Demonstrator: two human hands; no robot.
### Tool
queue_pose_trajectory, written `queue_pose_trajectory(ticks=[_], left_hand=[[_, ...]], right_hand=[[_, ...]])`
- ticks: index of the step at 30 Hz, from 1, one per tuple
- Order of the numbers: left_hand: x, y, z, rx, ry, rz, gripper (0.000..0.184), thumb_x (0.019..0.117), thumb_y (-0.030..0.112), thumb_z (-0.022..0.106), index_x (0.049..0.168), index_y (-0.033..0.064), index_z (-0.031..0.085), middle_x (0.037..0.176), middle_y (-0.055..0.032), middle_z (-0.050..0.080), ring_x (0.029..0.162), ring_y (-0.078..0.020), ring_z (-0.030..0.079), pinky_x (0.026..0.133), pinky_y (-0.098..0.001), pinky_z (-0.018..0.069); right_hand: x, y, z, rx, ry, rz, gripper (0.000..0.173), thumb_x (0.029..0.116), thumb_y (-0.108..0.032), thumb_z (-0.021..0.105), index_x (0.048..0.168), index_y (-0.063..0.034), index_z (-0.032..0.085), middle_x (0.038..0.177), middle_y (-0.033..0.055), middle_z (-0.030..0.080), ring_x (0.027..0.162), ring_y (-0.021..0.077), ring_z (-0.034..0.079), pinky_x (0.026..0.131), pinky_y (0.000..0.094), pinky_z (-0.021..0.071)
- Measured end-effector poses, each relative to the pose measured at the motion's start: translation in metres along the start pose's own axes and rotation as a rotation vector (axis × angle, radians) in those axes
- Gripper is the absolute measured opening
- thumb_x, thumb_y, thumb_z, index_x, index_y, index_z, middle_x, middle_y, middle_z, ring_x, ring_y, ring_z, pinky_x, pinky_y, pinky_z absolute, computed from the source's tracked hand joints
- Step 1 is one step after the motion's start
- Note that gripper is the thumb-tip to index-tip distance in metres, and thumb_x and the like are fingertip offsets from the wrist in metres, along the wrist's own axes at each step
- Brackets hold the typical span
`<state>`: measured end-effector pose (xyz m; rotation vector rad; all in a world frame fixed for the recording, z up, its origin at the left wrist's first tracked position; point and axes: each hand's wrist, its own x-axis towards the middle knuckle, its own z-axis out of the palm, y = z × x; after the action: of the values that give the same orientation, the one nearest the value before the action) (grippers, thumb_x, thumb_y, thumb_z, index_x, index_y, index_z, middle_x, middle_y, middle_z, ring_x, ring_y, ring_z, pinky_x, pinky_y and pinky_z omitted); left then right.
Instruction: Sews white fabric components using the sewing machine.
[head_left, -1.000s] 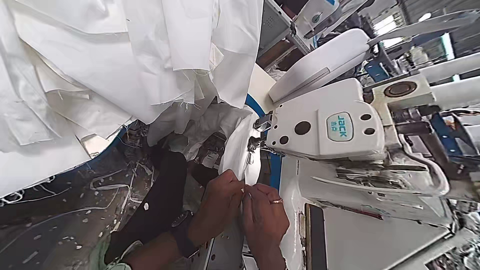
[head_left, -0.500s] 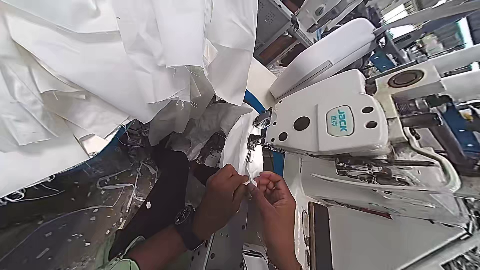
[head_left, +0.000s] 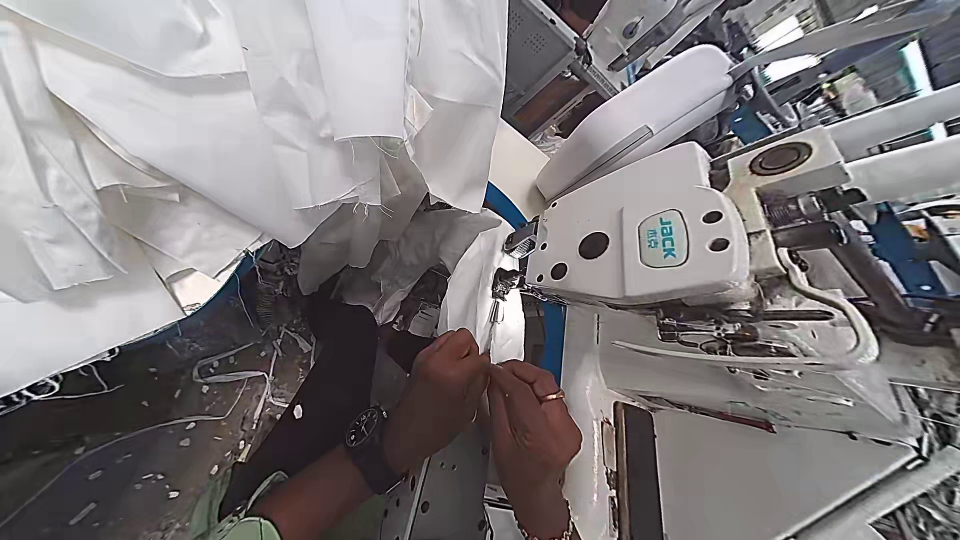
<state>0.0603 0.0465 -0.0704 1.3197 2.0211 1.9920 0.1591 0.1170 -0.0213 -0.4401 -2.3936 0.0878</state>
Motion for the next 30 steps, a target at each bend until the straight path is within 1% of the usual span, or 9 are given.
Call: queue_pose_trajectory(ticks=[6, 10, 15, 18, 20, 23, 24, 27, 30], left_hand=[[0.01, -0.009, 0.005, 0.013, 0.02, 0.088, 0.016, 0.086, 0.002, 0.062, 0.073, 0.0018, 0.071, 0.071, -0.0077, 0.058, 0.071, -0.0179, 0.057, 0.066, -0.0236, 0.0465], [0.022, -0.011, 0.014, 0.138, 0.045, 0.098, 0.011, 0.0848, 0.005, 0.066, 0.078, 0.0041, 0.075, 0.098, -0.0137, 0.073, 0.094, -0.0256, 0.069, 0.084, -0.0281, 0.0556], [0.029, -0.006, 0.001, 0.166, -0.027, 0.124, 0.015, 0.0868, 0.005, 0.063, 0.088, 0.0018, 0.078, 0.097, -0.0141, 0.075, 0.087, -0.0275, 0.071, 0.078, -0.0337, 0.0582], [0.082, 0.007, -0.04, 0.024, -0.121, -0.068, 0.028, 0.0964, 0.008, 0.052, 0.106, -0.0015, 0.076, 0.099, -0.0149, 0.076, 0.093, -0.0263, 0.073, 0.083, -0.0428, 0.0582], [0.115, -0.016, -0.04, -0.188, -0.343, -0.376, 0.047, 0.1107, 0.025, 0.034, 0.118, -0.0037, 0.071, 0.106, -0.0165, 0.073, 0.101, -0.024, 0.07, 0.092, -0.0461, 0.0543], [0.152, -0.082, 0.019, -0.601, -0.537, -0.739, 0.064, 0.111, 0.051, 0.024, 0.109, -0.0005, 0.063, 0.088, -0.0073, 0.064, 0.075, -0.0114, 0.061, 0.069, -0.0294, 0.0512], [0.166, -0.089, 0.029, -0.665, -0.511, -0.768, 0.056, 0.1105, 0.048, 0.034, 0.114, 0.0001, 0.062, 0.092, -0.0079, 0.066, 0.078, -0.0111, 0.063, 0.071, -0.0287, 0.053], [0.2, -0.099, 0.054, -0.668, -0.4, -0.699, 0.04, 0.0994, 0.008, 0.064, 0.133, -0.0105, 0.053, 0.121, -0.023, 0.062, 0.106, -0.0225, 0.061, 0.095, -0.0384, 0.0501], [0.189, -0.113, 0.077, -0.696, -0.29, -0.752, 0.028, 0.102, 0.004, 0.057, 0.128, -0.0076, 0.055, 0.11, -0.0159, 0.062, 0.094, -0.0155, 0.059, 0.086, -0.0328, 0.0518]], right_hand=[[0.0, 0.003, 0.008, 0.059, 0.048, 0.042, 0.011, 0.0881, -0.008, 0.067, 0.085, -0.0038, 0.077, 0.091, 0.0101, 0.075, 0.094, 0.0054, 0.07, 0.085, 0.0108, 0.0519], [0.01, 0.01, 0.017, 0.024, 0.08, 0.075, 0.016, 0.0899, -0.008, 0.063, 0.082, -0.0032, 0.075, 0.094, 0.0129, 0.078, 0.094, 0.0109, 0.074, 0.084, 0.0149, 0.0536], [0.005, 0.002, 0.02, -0.048, 0.057, 0.079, 0.018, 0.0921, -0.006, 0.058, 0.086, 0.0008, 0.073, 0.101, 0.017, 0.077, 0.098, 0.0189, 0.075, 0.084, 0.0219, 0.0566], [0.002, -0.006, 0.022, -0.093, -0.001, 0.053, 0.019, 0.0912, -0.008, 0.057, 0.089, -0.0016, 0.075, 0.102, 0.0146, 0.077, 0.099, 0.0201, 0.074, 0.086, 0.0248, 0.0573], [-0.004, -0.013, 0.023, -0.144, -0.051, 0.021, 0.022, 0.0905, -0.008, 0.055, 0.09, -0.0027, 0.076, 0.105, 0.0143, 0.077, 0.099, 0.0256, 0.074, 0.085, 0.0309, 0.0582], [0.0, -0.01, 0.03, -0.193, 0.019, -0.043, 0.023, 0.0881, -0.009, 0.055, 0.084, -0.0039, 0.077, 0.102, 0.0131, 0.078, 0.095, 0.0263, 0.075, 0.081, 0.0313, 0.0586], [0.001, -0.01, 0.033, -0.194, 0.032, -0.05, 0.023, 0.0876, -0.009, 0.055, 0.082, -0.0046, 0.077, 0.101, 0.0126, 0.078, 0.095, 0.0256, 0.075, 0.081, 0.0305, 0.0584], [-0.002, -0.01, 0.033, -0.199, 0.023, -0.04, 0.023, 0.0863, -0.009, 0.055, 0.08, -0.0061, 0.077, 0.1, 0.0114, 0.078, 0.094, 0.0242, 0.074, 0.078, 0.0289, 0.0578], [0.002, -0.01, 0.033, -0.212, 0.02, -0.041, 0.022, 0.086, -0.009, 0.056, 0.081, -0.0069, 0.077, 0.102, 0.0102, 0.078, 0.094, 0.0249, 0.074, 0.075, 0.03, 0.058]])
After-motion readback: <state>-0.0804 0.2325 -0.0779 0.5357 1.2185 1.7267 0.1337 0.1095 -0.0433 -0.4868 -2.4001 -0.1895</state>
